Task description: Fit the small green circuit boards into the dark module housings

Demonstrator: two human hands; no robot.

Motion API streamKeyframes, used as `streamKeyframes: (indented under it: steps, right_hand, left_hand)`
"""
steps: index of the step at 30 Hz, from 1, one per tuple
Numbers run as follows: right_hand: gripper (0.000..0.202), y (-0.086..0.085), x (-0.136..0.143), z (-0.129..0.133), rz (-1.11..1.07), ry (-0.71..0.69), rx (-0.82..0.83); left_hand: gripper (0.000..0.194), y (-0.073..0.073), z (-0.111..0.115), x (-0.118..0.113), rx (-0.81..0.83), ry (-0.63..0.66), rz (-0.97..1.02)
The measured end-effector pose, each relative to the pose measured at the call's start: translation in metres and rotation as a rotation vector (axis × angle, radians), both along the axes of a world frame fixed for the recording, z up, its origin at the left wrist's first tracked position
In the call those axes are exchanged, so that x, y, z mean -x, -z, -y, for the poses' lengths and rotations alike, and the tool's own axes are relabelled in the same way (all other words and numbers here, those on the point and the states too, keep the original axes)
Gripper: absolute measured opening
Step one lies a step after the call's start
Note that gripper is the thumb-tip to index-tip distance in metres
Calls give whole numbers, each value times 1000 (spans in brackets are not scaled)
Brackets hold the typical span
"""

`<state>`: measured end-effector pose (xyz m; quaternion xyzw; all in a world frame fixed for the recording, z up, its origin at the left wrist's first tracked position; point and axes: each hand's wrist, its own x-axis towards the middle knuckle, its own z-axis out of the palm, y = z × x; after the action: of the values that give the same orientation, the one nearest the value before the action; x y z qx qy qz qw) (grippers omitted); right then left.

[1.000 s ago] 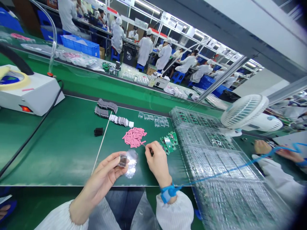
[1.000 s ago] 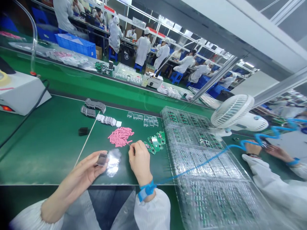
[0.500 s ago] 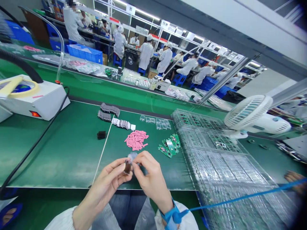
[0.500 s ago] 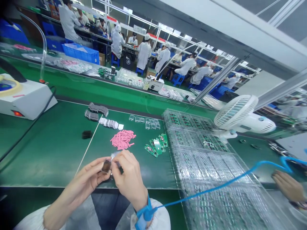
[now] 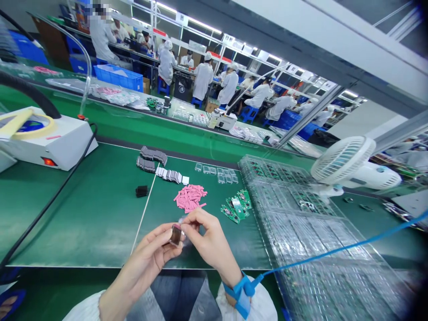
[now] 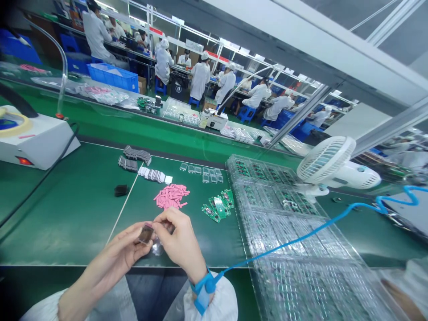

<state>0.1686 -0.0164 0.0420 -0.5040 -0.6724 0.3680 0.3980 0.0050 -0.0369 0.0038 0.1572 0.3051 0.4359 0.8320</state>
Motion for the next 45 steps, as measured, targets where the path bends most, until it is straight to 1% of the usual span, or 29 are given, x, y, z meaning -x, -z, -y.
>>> streamKeyframes:
  steps: [7,13,15,17,20,23,25,27,30,33,35,39,42,45]
  right_hand:
    - [14,-3,7,-15,-3,-24,43]
    - [13,-4,12,-18,-28,-39,91]
    - [13,-4,12,-20,-8,-55,91]
    - [13,-2,10,-26,55,-49,52]
    - [13,4,0,-49,218,36,-65]
    - [12,13,-13,-86,325,118,-135]
    - [9,21,-18,-110,385,116,-158]
    - [13,28,-18,-128,441,82,-169]
    - [18,37,-12,-142,515,29,-178]
    - [15,42,-8,-147,571,16,-197]
    - [14,42,-9,-149,590,18,-212]
    - [13,34,-12,-149,573,9,-236]
    - [10,22,-11,-131,510,8,-267]
    - [7,8,-6,-92,426,-11,-301]
  left_hand:
    - [21,0,-5,1,4,-16,45]
    - [18,1,-8,3,5,-11,92]
    - [17,2,-9,4,13,-15,113]
    - [16,2,-10,5,32,-20,128]
    - [17,0,-12,7,93,-59,119]
    - [17,-2,-14,10,159,-113,101]
    - [17,-4,-16,10,184,-135,109]
    - [18,-6,-18,11,207,-154,122]
    - [18,-8,-19,11,237,-173,137]
    - [19,-9,-19,13,251,-175,141]
    - [20,-10,-19,14,260,-179,134]
    - [20,-13,-20,13,278,-223,135]
    - [18,-13,-20,13,292,-236,138]
    - [17,-11,-17,15,339,-214,170]
